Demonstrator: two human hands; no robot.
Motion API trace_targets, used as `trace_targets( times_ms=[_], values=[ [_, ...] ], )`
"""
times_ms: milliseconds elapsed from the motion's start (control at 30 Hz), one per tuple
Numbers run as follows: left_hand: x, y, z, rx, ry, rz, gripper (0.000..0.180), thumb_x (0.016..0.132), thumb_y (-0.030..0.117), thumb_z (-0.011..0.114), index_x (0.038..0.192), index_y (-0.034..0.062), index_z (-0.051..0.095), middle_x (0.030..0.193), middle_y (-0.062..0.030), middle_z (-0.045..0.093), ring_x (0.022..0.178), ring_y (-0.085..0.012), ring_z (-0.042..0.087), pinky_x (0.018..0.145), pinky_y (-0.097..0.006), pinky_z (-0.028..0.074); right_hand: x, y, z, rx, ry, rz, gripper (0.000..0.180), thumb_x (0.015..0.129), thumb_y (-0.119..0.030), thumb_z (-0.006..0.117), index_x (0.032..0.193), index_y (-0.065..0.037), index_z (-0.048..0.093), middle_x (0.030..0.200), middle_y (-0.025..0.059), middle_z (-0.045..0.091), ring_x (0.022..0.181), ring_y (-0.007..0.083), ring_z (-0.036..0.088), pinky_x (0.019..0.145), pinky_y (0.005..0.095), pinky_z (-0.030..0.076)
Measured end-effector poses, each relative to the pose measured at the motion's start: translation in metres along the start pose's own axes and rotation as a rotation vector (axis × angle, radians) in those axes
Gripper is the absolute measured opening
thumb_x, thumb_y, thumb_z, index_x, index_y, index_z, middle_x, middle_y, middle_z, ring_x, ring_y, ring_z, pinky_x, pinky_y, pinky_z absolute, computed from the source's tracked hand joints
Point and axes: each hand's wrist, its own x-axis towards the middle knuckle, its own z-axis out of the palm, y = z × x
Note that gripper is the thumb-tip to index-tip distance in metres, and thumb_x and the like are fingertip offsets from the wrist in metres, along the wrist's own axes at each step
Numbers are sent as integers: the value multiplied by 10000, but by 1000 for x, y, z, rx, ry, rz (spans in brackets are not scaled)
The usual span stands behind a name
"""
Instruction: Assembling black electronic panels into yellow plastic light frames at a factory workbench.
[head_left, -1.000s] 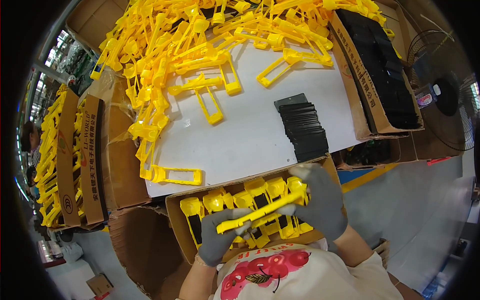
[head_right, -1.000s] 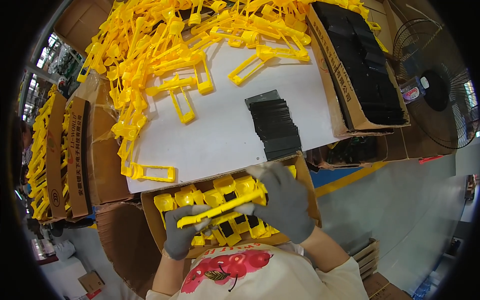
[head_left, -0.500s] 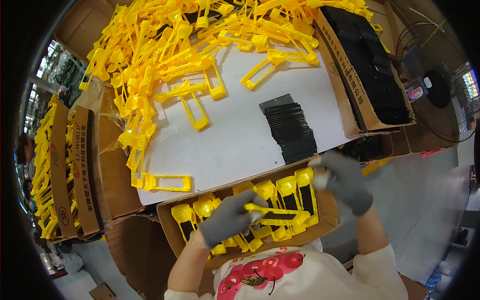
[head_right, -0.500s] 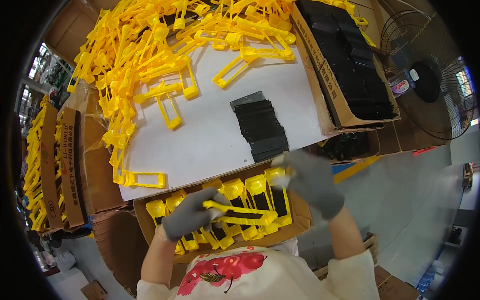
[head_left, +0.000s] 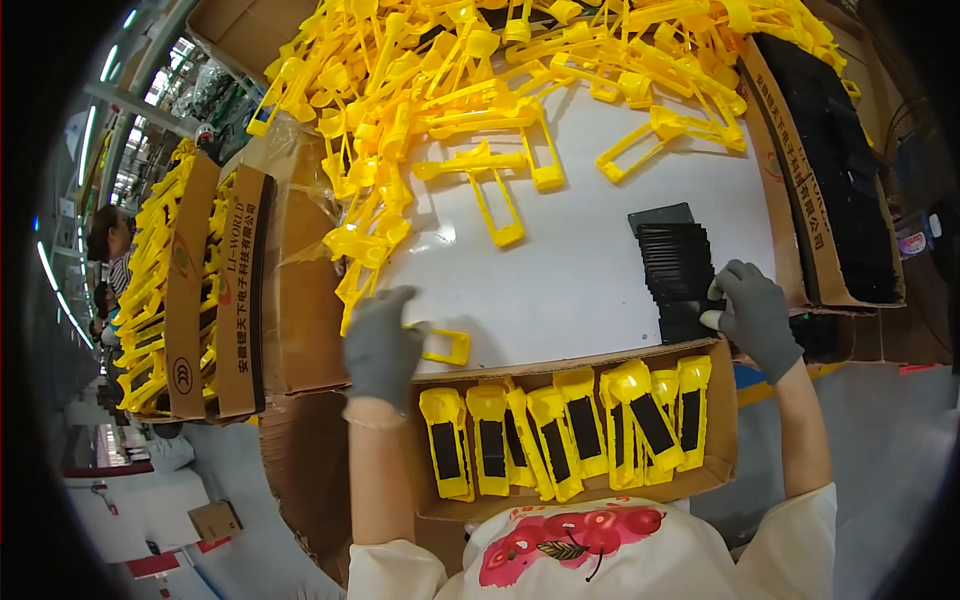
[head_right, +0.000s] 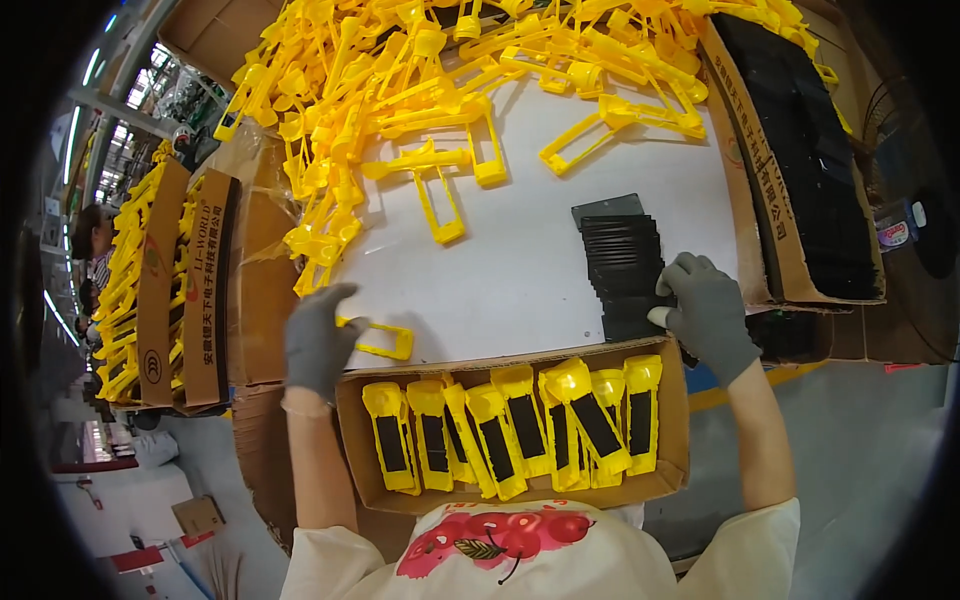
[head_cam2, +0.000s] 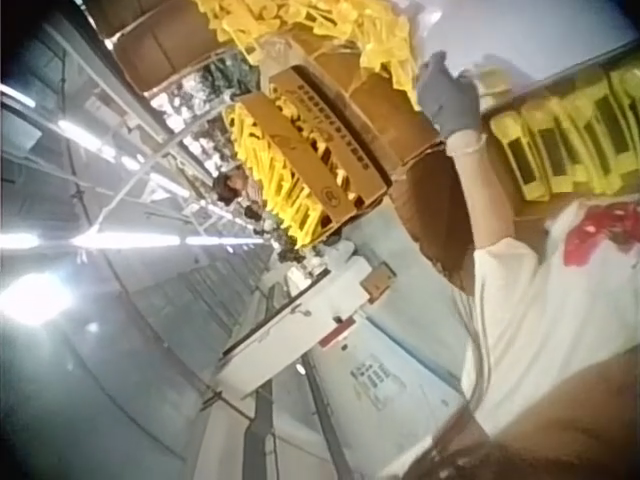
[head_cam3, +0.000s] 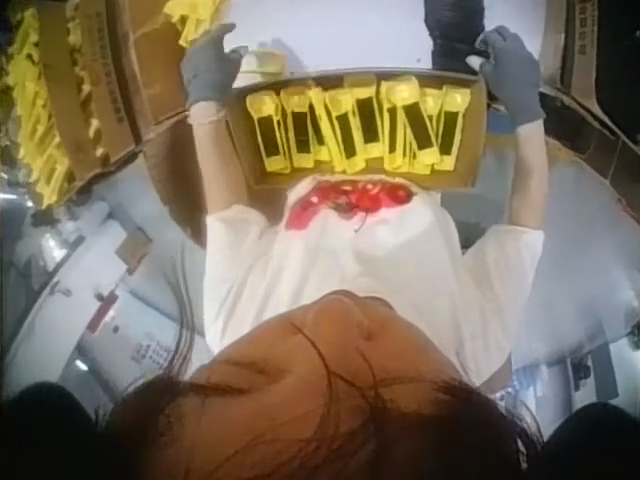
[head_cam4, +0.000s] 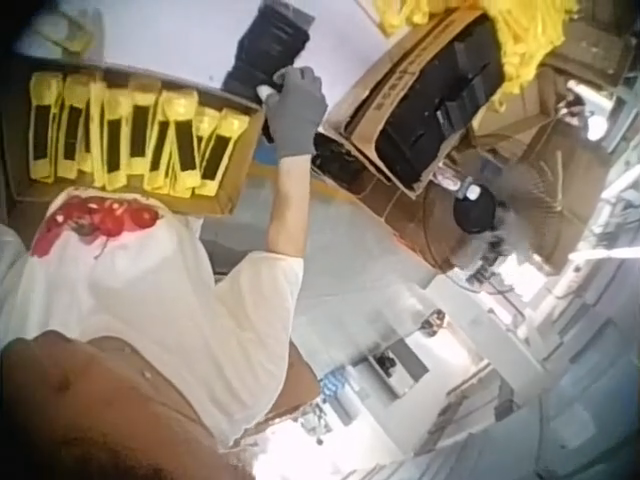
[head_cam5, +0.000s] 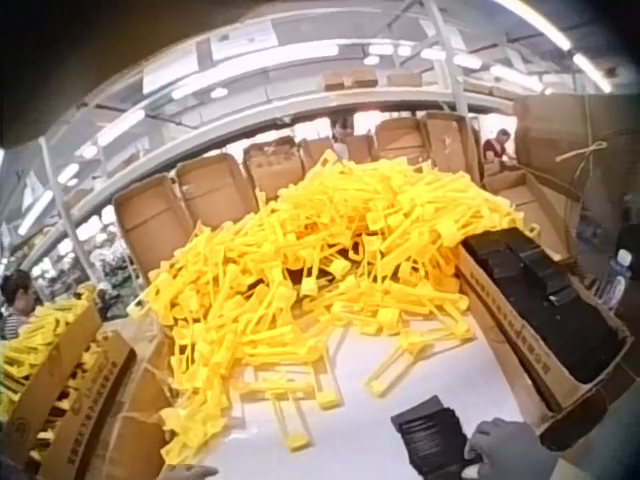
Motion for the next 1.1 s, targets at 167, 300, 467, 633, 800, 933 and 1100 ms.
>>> trace_targets(
  times_ms=[167, 300, 467, 633, 800, 933, 1100],
  values=[
    [5, -109, 16, 287, -39, 154, 397, 635, 48, 735, 995, 210, 692, 1296, -113, 549, 1345, -401, 337, 1107, -486, 297, 3, -9, -9, 160, -54, 42, 277, 620, -141, 798, 815, -81, 609, 824, 47, 568, 832, 257, 587, 697, 368, 480],
    [7, -111, 11, 147, 32, 327, 259, 672, -32, 714, 876, 125, 686, 1257, -103, 580, 1289, -369, 429, 1036, -426, 398, -7, -15, -18, 340, 58, 29, 237, 710, -102, 756, 839, -52, 564, 871, 51, 637, 800, 199, 622, 670, 312, 487],
    [-26, -49, 0, -1004, -30, -12, 266, 828, -150, 514, 988, -4, 668, 924, -89, 699, 832, -157, 662, 718, -269, 534, -33, -57, -29, 1112, 34, 286, 201, 850, -48, 652, 973, -14, 496, 811, 59, 661, 660, 67, 587, 608, 225, 482],
    [-78, 47, -2, -1443, -354, -136, 352, 896, 117, 645, 1206, -38, 588, 1042, -160, 684, 869, -245, 700, 693, -299, 597, -55, -118, -27, 1090, 30, 124, 203, 839, -124, 713, 990, -36, 610, 815, 43, 645, 746, 74, 590, 674, 257, 505],
    [-101, 74, 5, -1587, -570, -231, 340, 913, 83, 600, 1225, -49, 572, 1041, -161, 676, 855, -253, 705, 684, -292, 595, -58, -135, -29, 799, -5, 108, 200, 866, -213, 696, 982, -60, 642, 830, 117, 696, 713, 240, 691, 649, 293, 530],
    [-106, 84, 5, -1587, -586, -266, 315, 908, 52, 590, 1202, -63, 587, 1004, -173, 680, 844, -252, 708, 676, -290, 590, -60, -134, -29, 705, -77, 142, 183, 869, -210, 690, 975, -69, 640, 783, 115, 687, 682, 247, 684, 617, 310, 525],
    [-108, 91, 12, -1570, -625, -315, 281, 906, 13, 584, 1176, -63, 607, 982, -169, 678, 840, -246, 708, 659, -285, 584, -68, -131, -10, 648, -8, 54, 179, 877, -217, 679, 956, -65, 628, 770, 126, 681, 664, 268, 676, 597, 336, 523]
  ],
)
